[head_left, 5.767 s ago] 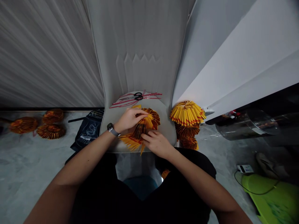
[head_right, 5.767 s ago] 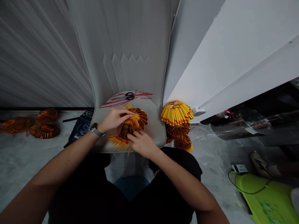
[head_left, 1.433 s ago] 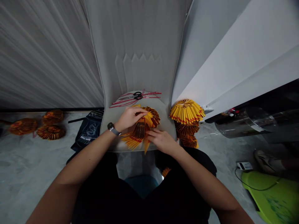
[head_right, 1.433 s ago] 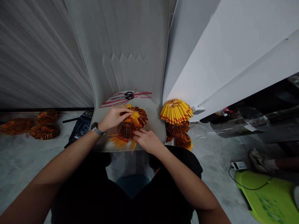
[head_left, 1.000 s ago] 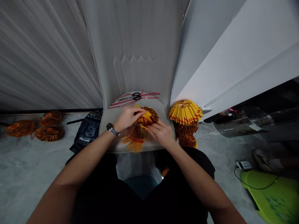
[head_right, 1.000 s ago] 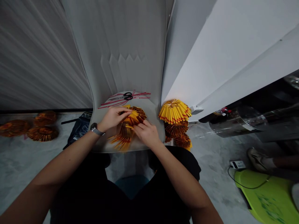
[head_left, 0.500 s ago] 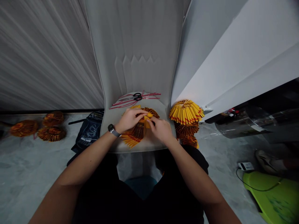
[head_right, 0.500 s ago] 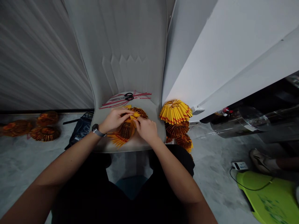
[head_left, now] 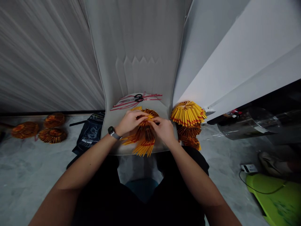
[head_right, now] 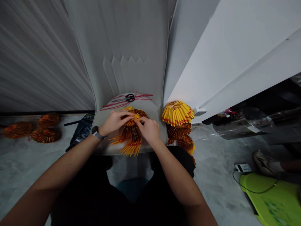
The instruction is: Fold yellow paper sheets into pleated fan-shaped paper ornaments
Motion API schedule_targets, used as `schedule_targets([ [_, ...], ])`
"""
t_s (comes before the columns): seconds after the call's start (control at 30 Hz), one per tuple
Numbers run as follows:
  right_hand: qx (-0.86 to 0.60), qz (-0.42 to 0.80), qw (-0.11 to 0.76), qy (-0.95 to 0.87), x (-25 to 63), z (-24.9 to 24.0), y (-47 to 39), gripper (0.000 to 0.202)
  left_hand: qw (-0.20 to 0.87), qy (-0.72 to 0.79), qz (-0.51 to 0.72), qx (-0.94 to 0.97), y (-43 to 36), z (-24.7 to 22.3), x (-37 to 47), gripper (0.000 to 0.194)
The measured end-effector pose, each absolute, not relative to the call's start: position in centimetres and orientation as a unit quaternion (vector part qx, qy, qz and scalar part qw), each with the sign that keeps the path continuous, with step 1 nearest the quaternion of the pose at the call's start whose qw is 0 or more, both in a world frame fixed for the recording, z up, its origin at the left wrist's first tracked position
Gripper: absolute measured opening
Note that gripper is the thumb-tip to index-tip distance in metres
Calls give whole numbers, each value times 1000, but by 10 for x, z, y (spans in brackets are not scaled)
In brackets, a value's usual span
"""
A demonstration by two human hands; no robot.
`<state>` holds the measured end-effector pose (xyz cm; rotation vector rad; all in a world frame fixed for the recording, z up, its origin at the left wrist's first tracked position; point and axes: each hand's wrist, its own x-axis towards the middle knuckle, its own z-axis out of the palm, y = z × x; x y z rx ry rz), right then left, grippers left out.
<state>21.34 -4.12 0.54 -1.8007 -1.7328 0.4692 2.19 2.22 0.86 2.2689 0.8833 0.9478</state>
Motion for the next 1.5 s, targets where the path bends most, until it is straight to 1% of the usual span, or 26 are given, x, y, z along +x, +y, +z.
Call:
schedule_targets([
  [0.1,-653,189,332,-654,214,1,-41,17,259,331,357,834,24,7,23,21],
  [0.23,-619,169,365,-675,214,-6,-42,19,273,323,350,836,25,7,22,21],
  [0.4,-632,164,359,-666,214,-8,-40,22,276,325,350,834,25,7,21,23],
  [0.63,-650,158,340,-661,213,-6,-36,21,273,335,360,827,23,6,23,24],
  [0.73,-668,148,322,-655,212,-5,-36,28,271,337,361,826,23,4,23,25],
  [0.8,-666,138,323,-658,211,-5,-37,34,271,335,359,828,24,3,23,25],
  [0.83,-656,131,330,-666,211,-6,-37,34,271,332,358,830,24,2,23,24],
  [1.0,-606,64,384,-694,213,-12,-35,24,261,311,353,843,24,3,21,23],
  [1.1,-590,49,392,-704,214,-17,-30,21,249,311,350,848,22,6,21,24],
  [1.23,-583,59,397,-707,215,-17,-25,19,247,308,354,847,20,7,22,23],
  [1.37,-563,82,416,-709,218,-5,-39,27,253,317,371,835,22,3,24,21],
  [1.5,-541,169,361,-740,222,0,-65,24,266,322,376,827,24,1,25,21],
])
